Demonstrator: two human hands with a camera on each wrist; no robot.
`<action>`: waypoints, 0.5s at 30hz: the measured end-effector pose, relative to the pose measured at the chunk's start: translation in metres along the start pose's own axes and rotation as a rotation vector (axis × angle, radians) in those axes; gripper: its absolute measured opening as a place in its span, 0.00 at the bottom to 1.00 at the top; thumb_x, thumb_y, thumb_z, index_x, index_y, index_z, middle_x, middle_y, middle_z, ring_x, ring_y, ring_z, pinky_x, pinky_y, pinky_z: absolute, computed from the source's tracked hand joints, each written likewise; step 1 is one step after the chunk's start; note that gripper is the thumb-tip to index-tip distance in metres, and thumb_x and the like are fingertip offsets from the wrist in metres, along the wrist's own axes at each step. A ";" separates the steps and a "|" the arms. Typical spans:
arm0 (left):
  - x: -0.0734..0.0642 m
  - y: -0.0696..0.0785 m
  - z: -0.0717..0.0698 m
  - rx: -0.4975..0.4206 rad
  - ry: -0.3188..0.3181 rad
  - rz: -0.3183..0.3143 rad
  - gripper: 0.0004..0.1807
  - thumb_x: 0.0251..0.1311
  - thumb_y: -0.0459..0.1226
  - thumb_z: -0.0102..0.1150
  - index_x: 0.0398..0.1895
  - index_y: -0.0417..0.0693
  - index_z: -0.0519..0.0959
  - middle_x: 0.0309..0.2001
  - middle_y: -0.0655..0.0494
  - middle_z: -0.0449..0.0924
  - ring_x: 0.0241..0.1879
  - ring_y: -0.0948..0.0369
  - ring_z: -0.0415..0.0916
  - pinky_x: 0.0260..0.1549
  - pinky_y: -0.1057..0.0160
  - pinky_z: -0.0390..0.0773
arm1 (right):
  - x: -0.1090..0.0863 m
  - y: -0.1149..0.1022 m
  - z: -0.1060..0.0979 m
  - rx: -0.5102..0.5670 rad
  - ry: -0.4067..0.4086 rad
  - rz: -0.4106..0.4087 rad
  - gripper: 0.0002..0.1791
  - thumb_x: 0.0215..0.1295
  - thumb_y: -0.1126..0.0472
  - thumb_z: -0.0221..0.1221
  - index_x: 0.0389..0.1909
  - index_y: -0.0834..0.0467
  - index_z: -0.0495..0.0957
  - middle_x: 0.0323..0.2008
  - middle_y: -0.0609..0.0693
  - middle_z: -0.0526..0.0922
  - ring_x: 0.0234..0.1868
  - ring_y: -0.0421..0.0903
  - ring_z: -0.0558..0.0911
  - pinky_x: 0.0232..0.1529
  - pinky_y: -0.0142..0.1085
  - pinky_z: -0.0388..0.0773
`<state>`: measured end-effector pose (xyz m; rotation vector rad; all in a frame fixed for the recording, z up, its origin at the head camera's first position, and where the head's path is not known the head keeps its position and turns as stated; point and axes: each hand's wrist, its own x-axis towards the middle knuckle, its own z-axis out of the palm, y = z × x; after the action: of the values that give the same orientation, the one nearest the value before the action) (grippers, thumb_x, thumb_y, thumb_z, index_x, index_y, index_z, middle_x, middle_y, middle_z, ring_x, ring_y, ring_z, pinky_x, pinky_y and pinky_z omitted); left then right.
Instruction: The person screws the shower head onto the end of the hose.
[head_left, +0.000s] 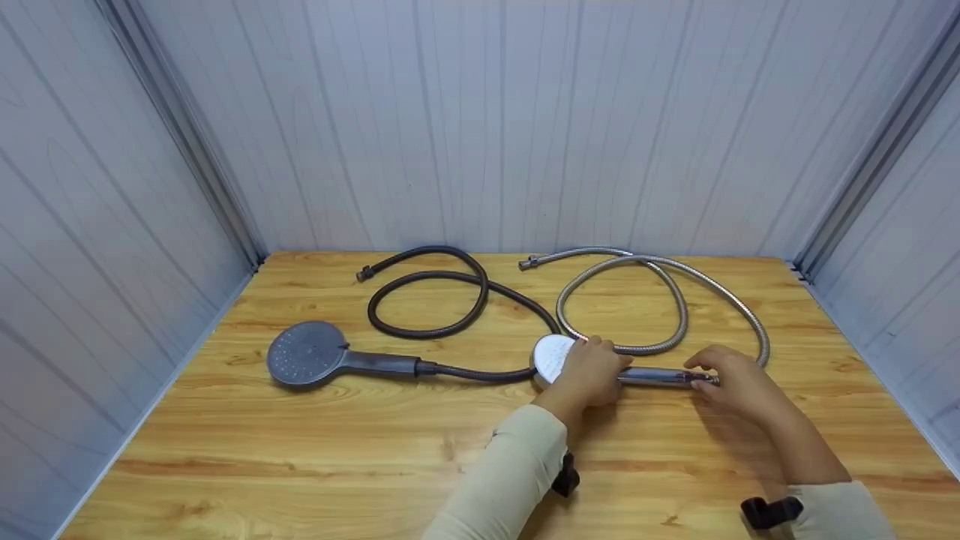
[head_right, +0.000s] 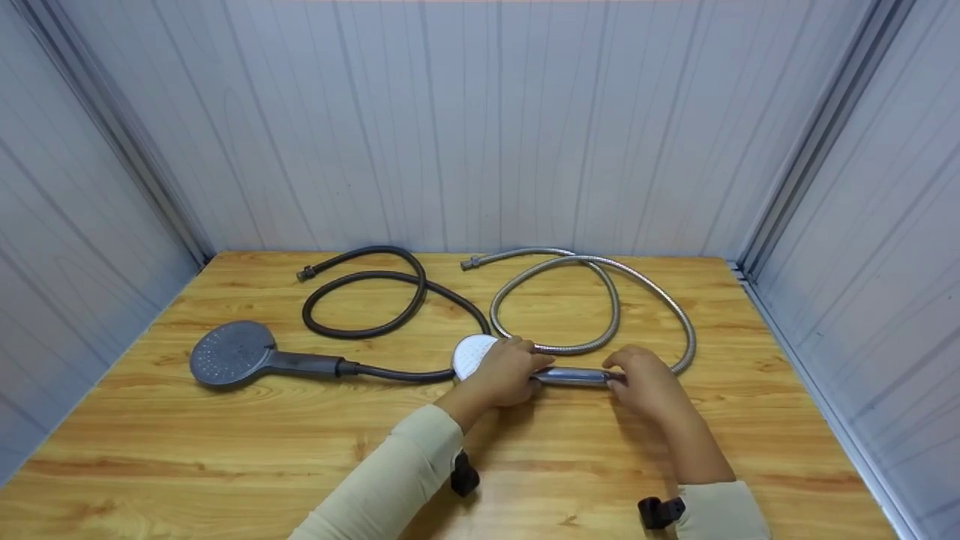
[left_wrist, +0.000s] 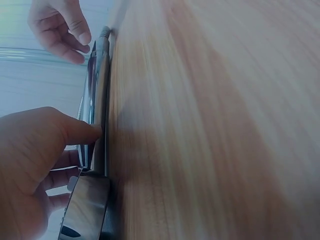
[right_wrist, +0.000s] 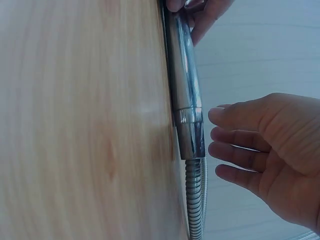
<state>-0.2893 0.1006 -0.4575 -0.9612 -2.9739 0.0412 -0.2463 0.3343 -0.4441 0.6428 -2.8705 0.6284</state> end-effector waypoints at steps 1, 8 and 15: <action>0.000 0.000 -0.001 0.007 0.006 0.000 0.24 0.60 0.47 0.61 0.61 0.71 0.77 0.52 0.62 0.78 0.51 0.61 0.71 0.50 0.60 0.68 | 0.000 -0.002 0.000 -0.006 0.011 -0.009 0.11 0.57 0.71 0.65 0.42 0.66 0.82 0.41 0.60 0.81 0.42 0.60 0.79 0.41 0.54 0.76; -0.002 -0.002 -0.005 -0.001 0.035 0.009 0.21 0.62 0.45 0.59 0.59 0.68 0.79 0.50 0.63 0.78 0.50 0.61 0.73 0.47 0.60 0.70 | -0.001 -0.011 0.000 -0.016 0.045 -0.038 0.11 0.56 0.69 0.67 0.40 0.65 0.82 0.39 0.56 0.81 0.40 0.57 0.80 0.40 0.52 0.77; -0.006 -0.007 -0.007 -0.047 0.094 0.021 0.15 0.59 0.43 0.62 0.49 0.63 0.83 0.46 0.64 0.78 0.47 0.62 0.74 0.45 0.61 0.72 | -0.005 -0.015 0.001 -0.012 0.066 -0.039 0.10 0.55 0.69 0.67 0.39 0.63 0.82 0.39 0.54 0.80 0.39 0.55 0.80 0.38 0.50 0.77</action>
<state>-0.2880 0.0917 -0.4503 -0.9714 -2.8917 -0.0724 -0.2355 0.3230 -0.4408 0.6610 -2.7920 0.6140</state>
